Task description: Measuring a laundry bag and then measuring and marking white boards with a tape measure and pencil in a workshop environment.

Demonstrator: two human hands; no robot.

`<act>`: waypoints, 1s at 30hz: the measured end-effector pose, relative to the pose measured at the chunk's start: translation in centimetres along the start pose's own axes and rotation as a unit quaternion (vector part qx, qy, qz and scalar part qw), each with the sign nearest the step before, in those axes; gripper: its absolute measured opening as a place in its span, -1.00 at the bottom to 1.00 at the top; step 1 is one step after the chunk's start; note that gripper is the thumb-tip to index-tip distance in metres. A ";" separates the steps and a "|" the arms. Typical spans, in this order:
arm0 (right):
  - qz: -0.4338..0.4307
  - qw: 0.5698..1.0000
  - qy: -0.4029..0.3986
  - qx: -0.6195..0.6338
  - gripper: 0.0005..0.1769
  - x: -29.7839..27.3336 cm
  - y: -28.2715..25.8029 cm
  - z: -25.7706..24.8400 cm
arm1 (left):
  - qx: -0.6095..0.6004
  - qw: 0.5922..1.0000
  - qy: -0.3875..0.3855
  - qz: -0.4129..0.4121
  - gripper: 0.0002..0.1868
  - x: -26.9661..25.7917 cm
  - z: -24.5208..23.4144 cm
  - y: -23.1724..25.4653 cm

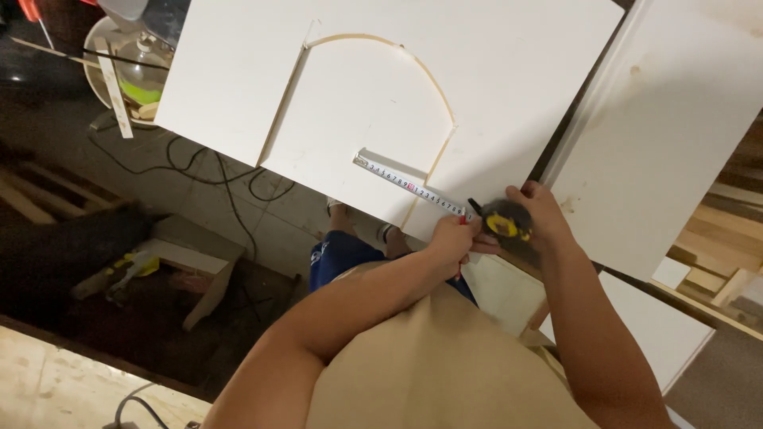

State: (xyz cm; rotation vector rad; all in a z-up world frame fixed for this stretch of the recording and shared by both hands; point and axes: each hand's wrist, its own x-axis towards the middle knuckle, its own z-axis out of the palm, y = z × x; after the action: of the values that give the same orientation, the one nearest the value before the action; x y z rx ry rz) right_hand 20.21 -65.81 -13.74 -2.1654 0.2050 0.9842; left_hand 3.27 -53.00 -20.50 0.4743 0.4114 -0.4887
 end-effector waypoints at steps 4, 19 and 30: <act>0.009 0.998 -0.010 -0.065 -0.30 -0.4 -1.1 0.0 | 0.007 0.996 0.086 -0.023 -0.49 0.8 1.6 0.3; -0.004 0.996 -0.013 0.087 -0.39 -1.7 -2.0 0.6 | 0.039 0.999 -0.013 -0.015 -0.47 -0.8 0.5 0.3; 0.013 0.997 0.005 0.077 -0.41 0.6 1.1 0.3 | 0.047 0.985 0.146 -0.083 -0.50 -1.5 4.0 3.7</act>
State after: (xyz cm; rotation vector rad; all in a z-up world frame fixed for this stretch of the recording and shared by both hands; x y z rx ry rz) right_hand 20.01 -66.27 -14.94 -2.0332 0.3036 0.9404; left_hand 5.04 -51.70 -15.29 0.6079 0.7170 -0.6042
